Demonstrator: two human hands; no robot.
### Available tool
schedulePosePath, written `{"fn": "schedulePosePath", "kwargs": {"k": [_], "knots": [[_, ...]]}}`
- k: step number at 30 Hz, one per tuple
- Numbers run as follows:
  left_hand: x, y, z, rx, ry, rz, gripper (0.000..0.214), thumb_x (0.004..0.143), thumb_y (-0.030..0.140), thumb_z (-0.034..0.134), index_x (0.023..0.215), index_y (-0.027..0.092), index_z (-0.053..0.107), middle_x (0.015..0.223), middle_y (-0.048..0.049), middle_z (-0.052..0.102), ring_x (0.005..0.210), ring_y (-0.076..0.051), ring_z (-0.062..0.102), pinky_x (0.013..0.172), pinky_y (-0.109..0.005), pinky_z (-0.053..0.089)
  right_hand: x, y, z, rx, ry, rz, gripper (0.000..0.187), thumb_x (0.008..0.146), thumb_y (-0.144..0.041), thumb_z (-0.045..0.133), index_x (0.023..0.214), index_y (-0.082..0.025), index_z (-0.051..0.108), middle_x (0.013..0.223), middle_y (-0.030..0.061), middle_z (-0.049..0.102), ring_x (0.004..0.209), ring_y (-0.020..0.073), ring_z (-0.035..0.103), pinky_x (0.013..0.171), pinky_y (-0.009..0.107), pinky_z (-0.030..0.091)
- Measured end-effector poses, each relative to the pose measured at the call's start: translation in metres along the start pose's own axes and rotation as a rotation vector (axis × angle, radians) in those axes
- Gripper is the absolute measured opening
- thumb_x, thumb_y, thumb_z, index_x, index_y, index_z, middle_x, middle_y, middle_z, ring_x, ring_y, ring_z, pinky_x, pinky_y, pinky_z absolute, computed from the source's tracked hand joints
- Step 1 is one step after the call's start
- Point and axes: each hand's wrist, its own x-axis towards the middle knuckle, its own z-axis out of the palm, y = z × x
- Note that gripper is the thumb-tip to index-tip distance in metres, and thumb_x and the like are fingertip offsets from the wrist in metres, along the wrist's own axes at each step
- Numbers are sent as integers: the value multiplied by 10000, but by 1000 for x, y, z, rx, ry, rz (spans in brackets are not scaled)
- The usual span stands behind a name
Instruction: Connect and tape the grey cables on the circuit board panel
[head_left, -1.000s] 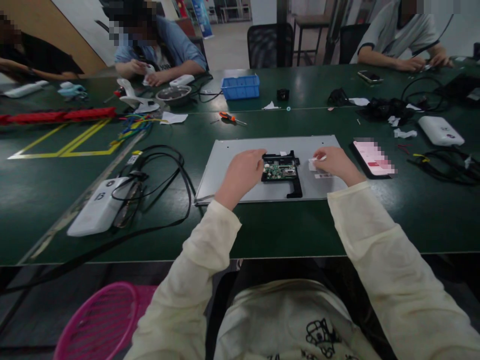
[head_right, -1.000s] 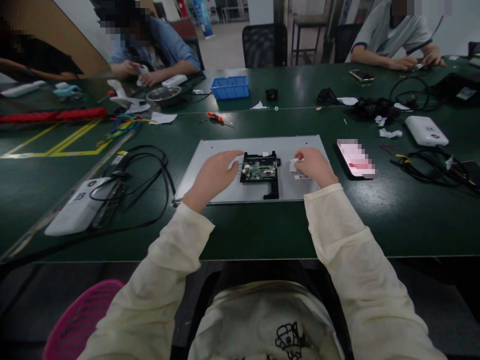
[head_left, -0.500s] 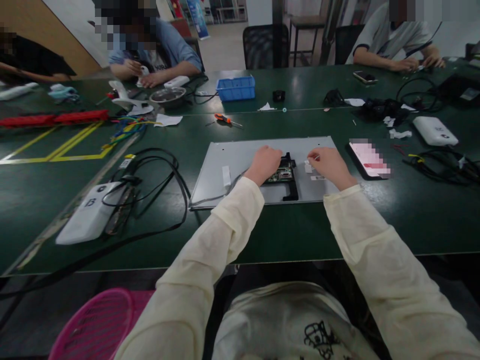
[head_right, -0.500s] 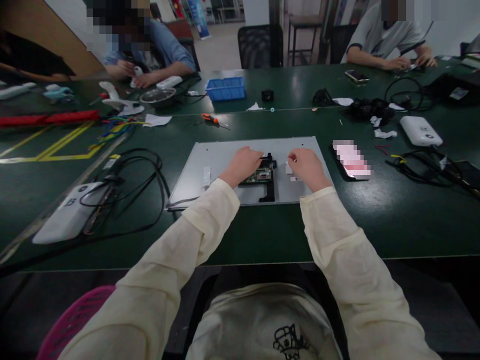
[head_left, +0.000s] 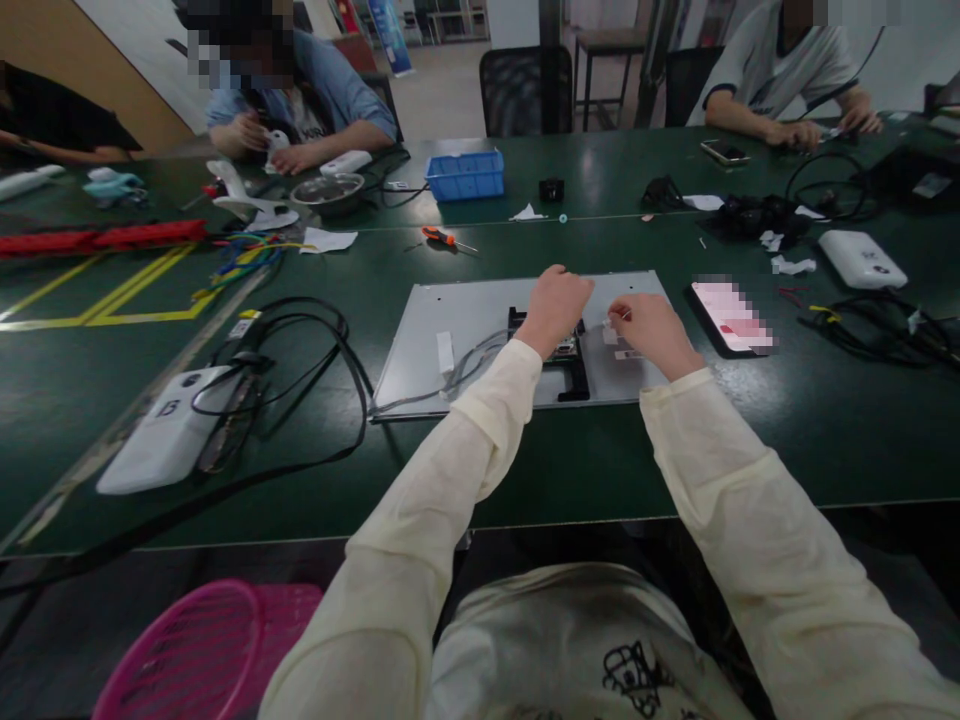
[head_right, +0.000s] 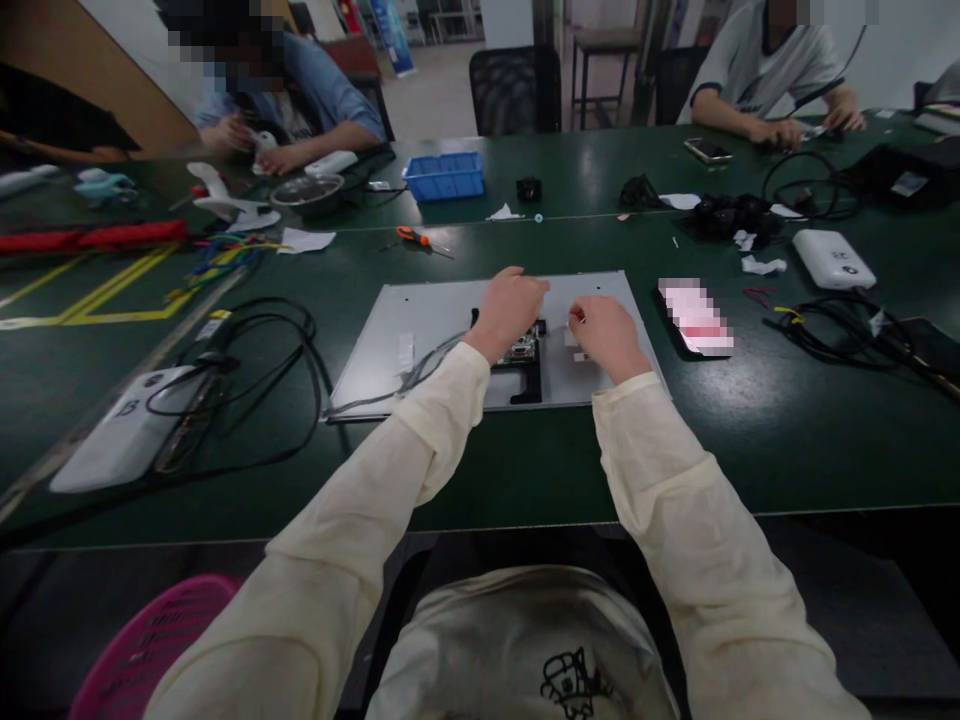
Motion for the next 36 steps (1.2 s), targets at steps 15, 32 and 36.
{"fn": "schedulePosePath", "kwargs": {"k": [15, 32, 36], "knots": [[-21, -13, 1, -252, -89, -93, 353, 905, 237, 452, 1210, 127, 591, 1212, -127, 648, 1128, -238, 587, 989, -370, 410, -1, -14, 19, 68, 120, -254, 385, 921, -204, 356, 1207, -113, 598, 1219, 176, 591, 1188, 296, 505, 1019, 447, 399], [-96, -45, 20, -640, 61, -276, 444, 946, 352, 401, 1329, 128, 428, 1375, -150, 493, 1300, -207, 442, 1107, -370, 339, -21, -46, 33, 151, -96, -448, 578, 932, -507, 394, 1437, -226, 384, 1534, 110, 319, 1421, 291, 272, 1135, 500, 283], [-101, -46, 21, -640, 67, -292, 438, 953, 352, 387, 1321, 117, 426, 1380, -153, 475, 1307, -206, 428, 1118, -358, 326, -23, -50, 30, 136, -94, -453, 585, 940, -512, 377, 1434, -197, 390, 1528, 123, 332, 1416, 288, 283, 1135, 472, 292]]}}
